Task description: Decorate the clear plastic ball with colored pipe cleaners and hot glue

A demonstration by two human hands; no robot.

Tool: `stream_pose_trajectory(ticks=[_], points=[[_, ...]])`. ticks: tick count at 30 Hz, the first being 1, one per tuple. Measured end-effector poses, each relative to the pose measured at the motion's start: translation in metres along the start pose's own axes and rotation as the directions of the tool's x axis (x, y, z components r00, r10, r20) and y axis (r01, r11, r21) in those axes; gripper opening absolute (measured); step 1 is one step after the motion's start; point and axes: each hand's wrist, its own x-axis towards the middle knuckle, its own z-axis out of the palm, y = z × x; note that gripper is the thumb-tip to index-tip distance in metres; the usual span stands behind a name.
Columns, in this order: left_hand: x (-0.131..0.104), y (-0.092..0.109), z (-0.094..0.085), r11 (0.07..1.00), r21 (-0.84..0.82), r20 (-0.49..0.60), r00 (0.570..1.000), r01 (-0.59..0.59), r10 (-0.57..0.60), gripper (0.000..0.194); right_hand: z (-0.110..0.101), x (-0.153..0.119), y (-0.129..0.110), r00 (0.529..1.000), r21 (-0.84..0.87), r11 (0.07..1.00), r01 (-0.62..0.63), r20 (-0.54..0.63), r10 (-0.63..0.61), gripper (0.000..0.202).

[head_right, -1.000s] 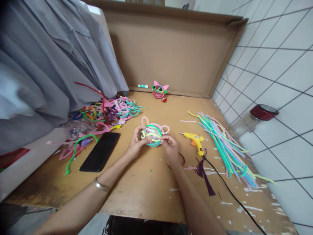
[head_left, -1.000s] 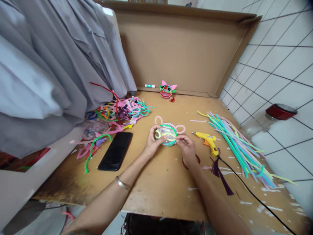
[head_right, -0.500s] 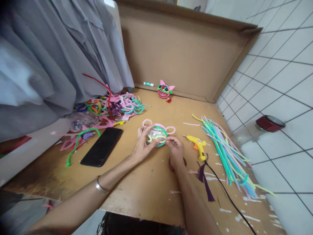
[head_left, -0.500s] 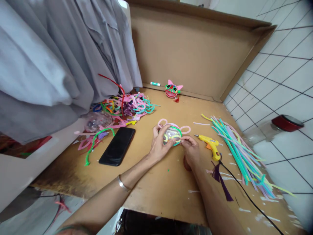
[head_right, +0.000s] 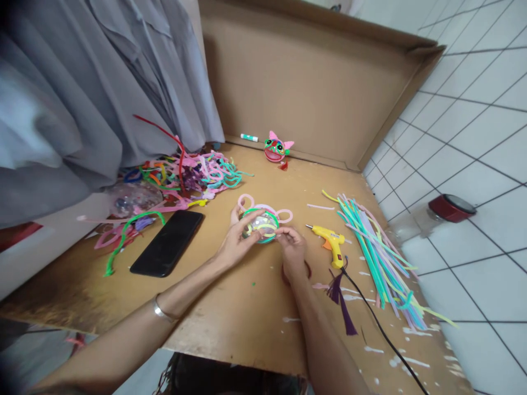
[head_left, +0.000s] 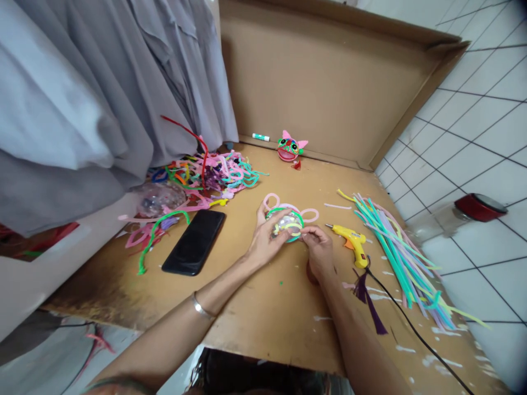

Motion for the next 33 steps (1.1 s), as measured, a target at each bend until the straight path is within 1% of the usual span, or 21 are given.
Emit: stream_pose_trajectory(ticks=[4,8,12,23,30,33], points=[[-0.001,-0.003,0.003,0.999,-0.033,-0.040,0.999,0.011,-0.012,0.038,-0.001,0.001,0.003,1.000,-0.030,0.999,0.024,-0.007,-0.024,0.013],[-0.001,-0.004,0.003,0.998,-0.060,-0.064,0.998,0.022,-0.026,0.035,0.001,0.002,0.003,1.000,0.004,1.000,0.009,-0.019,-0.009,0.014],[-0.001,-0.006,0.003,0.998,-0.061,-0.076,0.997,0.004,-0.008,0.035,0.002,0.001,0.003,0.999,0.045,0.999,-0.006,-0.034,0.008,0.013],[-0.001,-0.011,0.003,0.999,-0.035,-0.078,0.997,-0.013,0.011,0.037,0.001,0.001,0.007,0.999,0.045,0.999,-0.006,-0.035,0.008,0.017],[0.000,-0.009,0.003,0.996,-0.088,-0.112,0.994,0.011,-0.021,0.038,0.003,0.001,0.008,0.999,0.072,0.997,0.006,-0.040,-0.003,0.020],[0.000,-0.007,0.003,0.993,-0.118,-0.136,0.990,0.015,-0.031,0.035,0.003,0.002,0.008,0.999,0.061,0.998,0.011,-0.038,-0.008,0.020]])
